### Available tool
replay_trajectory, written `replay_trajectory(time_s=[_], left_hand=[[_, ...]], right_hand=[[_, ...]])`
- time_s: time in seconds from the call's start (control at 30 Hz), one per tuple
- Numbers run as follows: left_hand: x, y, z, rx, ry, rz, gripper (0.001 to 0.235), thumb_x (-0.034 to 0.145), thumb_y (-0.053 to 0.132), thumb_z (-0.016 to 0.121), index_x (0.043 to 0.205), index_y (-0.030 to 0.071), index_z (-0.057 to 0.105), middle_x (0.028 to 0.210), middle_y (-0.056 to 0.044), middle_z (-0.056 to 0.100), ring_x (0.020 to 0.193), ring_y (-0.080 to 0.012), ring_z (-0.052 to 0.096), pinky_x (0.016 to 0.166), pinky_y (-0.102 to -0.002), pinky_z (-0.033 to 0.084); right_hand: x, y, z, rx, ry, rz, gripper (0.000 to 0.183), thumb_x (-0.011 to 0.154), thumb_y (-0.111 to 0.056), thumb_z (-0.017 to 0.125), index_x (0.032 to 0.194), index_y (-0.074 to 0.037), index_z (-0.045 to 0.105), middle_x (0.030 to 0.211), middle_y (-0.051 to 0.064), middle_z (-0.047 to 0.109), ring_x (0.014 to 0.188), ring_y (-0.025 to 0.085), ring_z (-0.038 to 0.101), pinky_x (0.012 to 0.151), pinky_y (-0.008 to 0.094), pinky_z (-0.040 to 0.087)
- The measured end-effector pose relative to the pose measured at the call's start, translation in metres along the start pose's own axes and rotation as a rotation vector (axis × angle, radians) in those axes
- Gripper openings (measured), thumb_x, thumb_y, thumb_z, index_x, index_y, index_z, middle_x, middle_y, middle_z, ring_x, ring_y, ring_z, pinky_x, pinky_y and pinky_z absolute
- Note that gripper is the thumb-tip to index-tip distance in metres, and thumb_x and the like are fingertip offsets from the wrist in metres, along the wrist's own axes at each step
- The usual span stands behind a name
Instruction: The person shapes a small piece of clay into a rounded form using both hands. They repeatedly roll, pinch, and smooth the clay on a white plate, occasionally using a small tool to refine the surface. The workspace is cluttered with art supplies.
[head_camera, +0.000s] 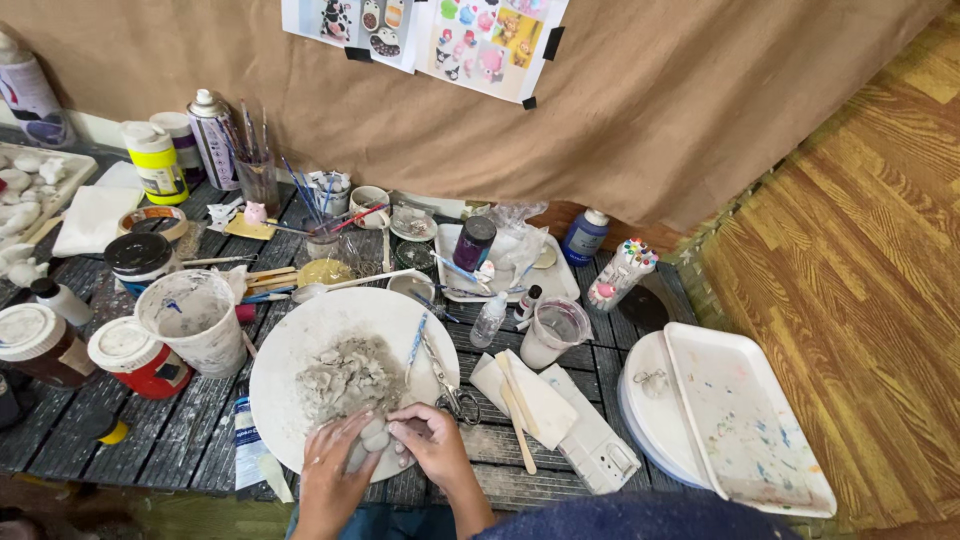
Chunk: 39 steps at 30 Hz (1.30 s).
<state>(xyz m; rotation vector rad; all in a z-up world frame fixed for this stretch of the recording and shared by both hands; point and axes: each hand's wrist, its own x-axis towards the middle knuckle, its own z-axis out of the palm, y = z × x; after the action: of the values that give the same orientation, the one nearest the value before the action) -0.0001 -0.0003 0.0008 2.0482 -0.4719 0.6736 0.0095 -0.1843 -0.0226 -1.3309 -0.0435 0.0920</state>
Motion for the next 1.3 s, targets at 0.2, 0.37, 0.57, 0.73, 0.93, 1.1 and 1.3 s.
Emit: replay_trajectory(time_s=[0.2, 0.37, 0.57, 0.73, 0.93, 1.1, 1.3], left_hand=[[0.001, 0.001, -0.001, 0.023, -0.011, -0.067, 0.062, 0.064, 0.011, 0.085, 0.124, 0.013, 0.067, 0.124, -0.007, 0.071, 0.116, -0.0308, 0.063, 0.103, -0.043, 0.044], [0.012, 0.009, -0.008, -0.114, -0.046, -0.173, 0.064, 0.065, 0.019, 0.089, 0.125, 0.015, 0.068, 0.118, -0.006, 0.073, 0.115, -0.0246, 0.065, 0.104, -0.038, 0.045], [0.040, 0.020, -0.010, -0.011, -0.205, -0.103, 0.081, 0.062, 0.028, 0.091, 0.137, 0.020, 0.061, 0.126, -0.006, 0.069, 0.125, -0.0261, 0.057, 0.113, -0.045, 0.030], [0.061, 0.020, -0.008, -0.081, -0.114, 0.045, 0.105, 0.065, 0.042, 0.086, 0.152, 0.008, 0.040, 0.150, -0.019, 0.050, 0.136, -0.0355, 0.045, 0.113, -0.052, 0.021], [0.060, -0.003, -0.034, 0.142, -0.120, -0.065, 0.073, 0.065, 0.037, 0.088, 0.132, 0.017, 0.064, 0.137, -0.005, 0.062, 0.133, -0.0271, 0.051, 0.116, -0.047, 0.027], [0.057, 0.001, -0.042, 0.257, -0.006, 0.098, 0.047, 0.073, 0.028, 0.082, 0.117, 0.016, 0.070, 0.132, -0.003, 0.066, 0.123, -0.0288, 0.057, 0.104, -0.044, 0.036], [0.078, 0.007, -0.055, 0.385, 0.074, -0.054, 0.044, 0.085, 0.019, 0.076, 0.126, 0.004, 0.068, 0.130, -0.011, 0.066, 0.116, -0.0335, 0.061, 0.099, -0.046, 0.047]], right_hand=[[-0.005, -0.005, 0.012, 0.098, 0.109, -0.083, 0.047, 0.093, -0.005, 0.070, 0.138, -0.004, 0.056, 0.100, 0.010, 0.072, 0.066, 0.010, 0.065, 0.056, 0.025, 0.053], [-0.016, -0.016, 0.021, -0.080, 0.061, -0.318, 0.044, 0.099, -0.009, 0.069, 0.140, 0.001, 0.055, 0.130, 0.007, 0.066, 0.116, 0.015, 0.064, 0.098, 0.030, 0.054], [-0.010, -0.027, 0.009, 0.001, -0.058, 0.036, 0.030, 0.099, -0.014, 0.070, 0.125, 0.001, 0.066, 0.115, 0.009, 0.073, 0.109, 0.017, 0.069, 0.100, 0.031, 0.055], [0.024, -0.033, 0.010, -0.066, 0.001, -0.043, 0.031, 0.101, -0.018, 0.067, 0.126, 0.000, 0.066, 0.110, 0.012, 0.071, 0.101, 0.020, 0.070, 0.092, 0.033, 0.056], [0.039, -0.021, 0.013, 0.214, 0.054, -0.174, 0.034, 0.101, -0.012, 0.060, 0.133, -0.001, 0.058, 0.123, 0.015, 0.070, 0.110, 0.023, 0.071, 0.096, 0.039, 0.058], [0.036, -0.008, 0.011, 0.296, 0.112, -0.143, 0.037, 0.100, -0.009, 0.056, 0.135, -0.002, 0.053, 0.129, 0.013, 0.069, 0.111, 0.022, 0.071, 0.097, 0.038, 0.057], [0.036, 0.001, 0.010, 0.268, 0.106, -0.149, 0.035, 0.103, -0.011, 0.058, 0.135, 0.000, 0.055, 0.125, 0.014, 0.069, 0.103, 0.021, 0.069, 0.093, 0.037, 0.056]])
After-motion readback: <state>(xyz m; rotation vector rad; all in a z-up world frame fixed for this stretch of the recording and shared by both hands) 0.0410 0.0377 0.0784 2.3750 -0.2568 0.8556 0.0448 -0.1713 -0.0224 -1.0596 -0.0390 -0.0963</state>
